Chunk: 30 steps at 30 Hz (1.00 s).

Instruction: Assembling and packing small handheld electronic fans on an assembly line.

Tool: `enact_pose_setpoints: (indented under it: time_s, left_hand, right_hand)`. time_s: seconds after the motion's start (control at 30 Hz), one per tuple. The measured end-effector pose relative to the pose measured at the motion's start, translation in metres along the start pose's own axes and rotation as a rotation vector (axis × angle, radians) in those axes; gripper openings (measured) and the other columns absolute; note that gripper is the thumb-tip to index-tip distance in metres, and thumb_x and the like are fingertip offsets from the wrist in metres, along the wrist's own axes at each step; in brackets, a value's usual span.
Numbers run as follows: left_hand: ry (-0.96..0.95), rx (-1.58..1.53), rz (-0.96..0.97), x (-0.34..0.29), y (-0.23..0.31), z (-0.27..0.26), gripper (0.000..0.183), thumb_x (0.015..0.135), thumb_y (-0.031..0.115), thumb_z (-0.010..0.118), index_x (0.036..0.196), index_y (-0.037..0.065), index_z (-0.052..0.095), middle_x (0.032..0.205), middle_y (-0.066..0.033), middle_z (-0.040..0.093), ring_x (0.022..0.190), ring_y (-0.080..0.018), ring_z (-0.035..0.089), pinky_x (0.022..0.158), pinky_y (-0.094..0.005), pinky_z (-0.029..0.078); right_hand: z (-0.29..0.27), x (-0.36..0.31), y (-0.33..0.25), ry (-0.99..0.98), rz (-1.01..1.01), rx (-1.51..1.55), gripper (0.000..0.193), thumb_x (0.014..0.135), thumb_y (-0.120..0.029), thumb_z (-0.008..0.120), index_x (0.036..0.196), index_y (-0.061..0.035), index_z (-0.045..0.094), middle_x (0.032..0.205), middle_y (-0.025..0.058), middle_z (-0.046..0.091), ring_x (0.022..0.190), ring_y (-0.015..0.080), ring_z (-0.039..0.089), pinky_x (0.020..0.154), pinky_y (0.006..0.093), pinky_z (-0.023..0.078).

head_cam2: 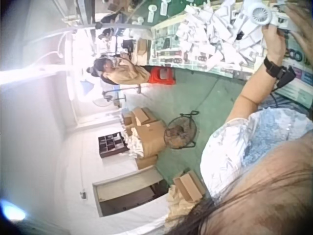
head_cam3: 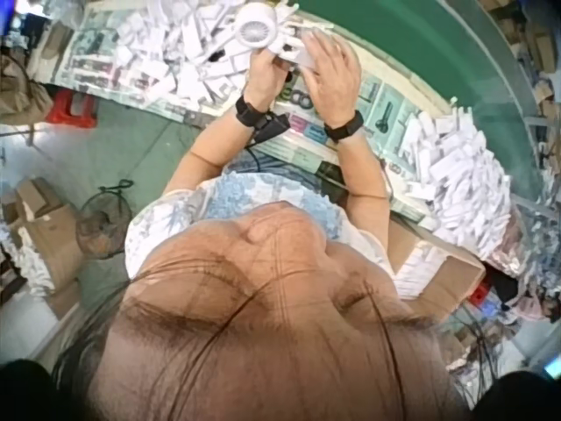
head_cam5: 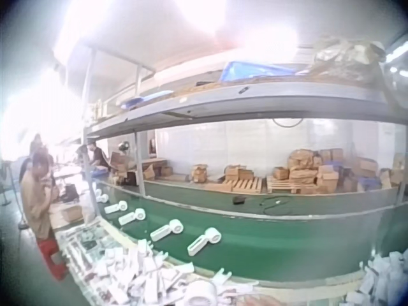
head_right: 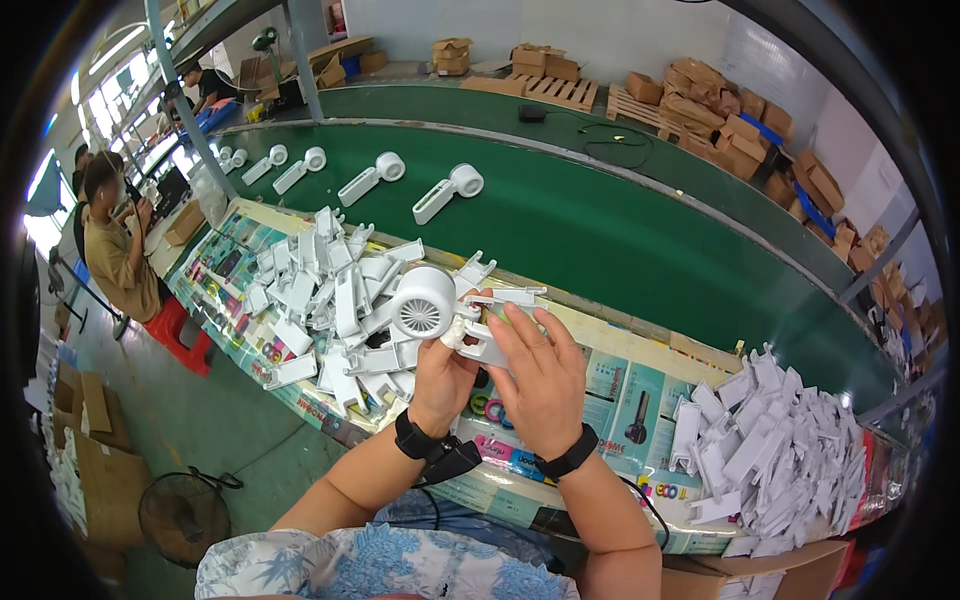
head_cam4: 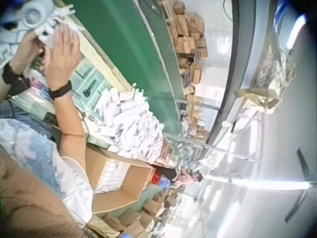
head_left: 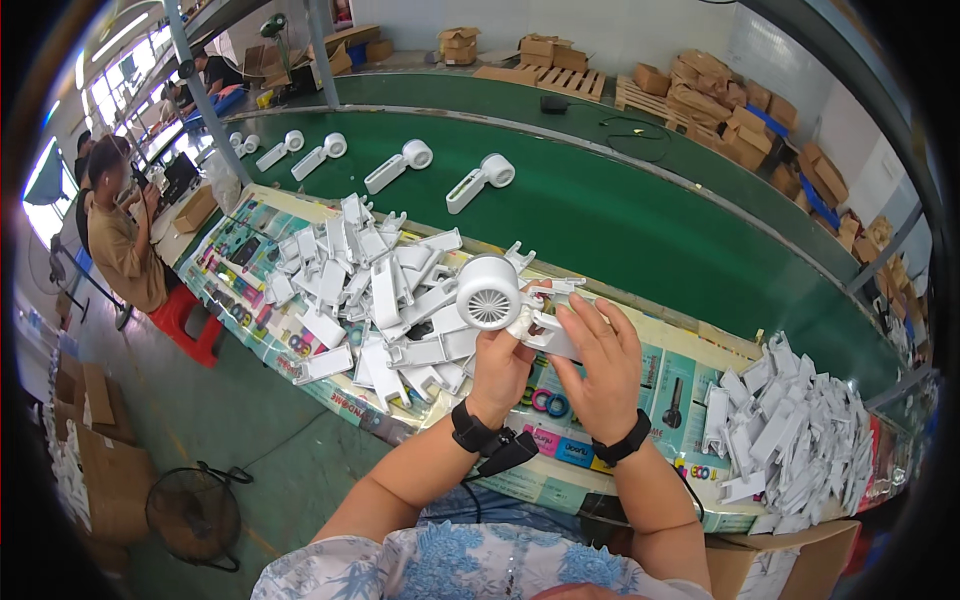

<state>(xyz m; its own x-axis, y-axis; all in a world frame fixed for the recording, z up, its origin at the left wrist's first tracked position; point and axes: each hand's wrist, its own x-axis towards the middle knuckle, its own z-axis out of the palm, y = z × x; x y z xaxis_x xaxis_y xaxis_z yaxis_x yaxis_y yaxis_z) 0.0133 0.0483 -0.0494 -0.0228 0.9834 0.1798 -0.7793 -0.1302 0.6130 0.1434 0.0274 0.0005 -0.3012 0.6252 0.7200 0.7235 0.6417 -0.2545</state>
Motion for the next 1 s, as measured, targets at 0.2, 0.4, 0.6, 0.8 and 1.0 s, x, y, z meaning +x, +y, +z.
enact_pose_setpoints:
  time_s: [0.2,0.4,0.6,0.8,1.0]
  left_hand:
    - [-0.008,0.016,0.016,-0.005,0.001,0.005,0.042,0.088,0.015,0.049,0.126,-0.002,0.043,0.128,-0.0113,0.047,0.116,-0.0200,0.047,0.098,-0.0324,0.038]
    - [0.019,0.098,0.082,-0.010,-0.001,0.010,0.042,0.083,0.003,0.056,0.123,-0.002,0.046,0.121,-0.0109,0.052,0.110,-0.0175,0.051,0.091,-0.0278,0.040]
    - [0.109,0.030,0.213,-0.003,0.013,0.010,0.039,0.083,0.005,0.058,0.121,-0.001,0.047,0.114,-0.0103,0.056,0.111,-0.0220,0.052,0.095,-0.0361,0.041]
    - [0.155,0.041,0.241,-0.006,0.017,0.010,0.042,0.083,0.007,0.060,0.121,0.003,0.045,0.115,-0.0120,0.054,0.111,-0.0254,0.052,0.096,-0.0405,0.042]
    - [0.001,-0.032,0.145,-0.022,0.024,0.027,0.037,0.081,0.008,0.060,0.116,-0.001,0.048,0.107,-0.0156,0.058,0.101,-0.0296,0.057,0.092,-0.0433,0.045]
  right_hand:
    - [0.000,0.001,0.002,0.005,0.007,-0.024,0.056,0.062,-0.011,0.072,0.117,-0.0108,0.057,0.120,0.0036,0.056,0.106,0.0272,0.049,0.083,0.0361,0.040]
    - [0.002,0.001,-0.003,0.040,-0.005,-0.032,0.056,0.063,-0.014,0.072,0.116,-0.0100,0.057,0.119,0.0031,0.056,0.105,0.0256,0.049,0.081,0.0358,0.040]
    - [0.001,-0.003,0.015,0.109,0.136,0.073,0.042,0.073,-0.020,0.070,0.111,-0.0066,0.058,0.108,0.0076,0.059,0.096,0.0235,0.052,0.077,0.0349,0.042]
    - [0.003,-0.008,0.015,-0.148,0.552,0.748,0.039,0.085,-0.033,0.059,0.097,0.0035,0.054,0.080,0.0118,0.052,0.070,0.0178,0.050,0.064,0.0291,0.042]
    - [-0.007,-0.013,0.016,0.024,0.233,0.594,0.034,0.077,-0.030,0.066,0.070,0.0006,0.052,0.064,0.0108,0.049,0.055,0.0238,0.046,0.050,0.0335,0.036]
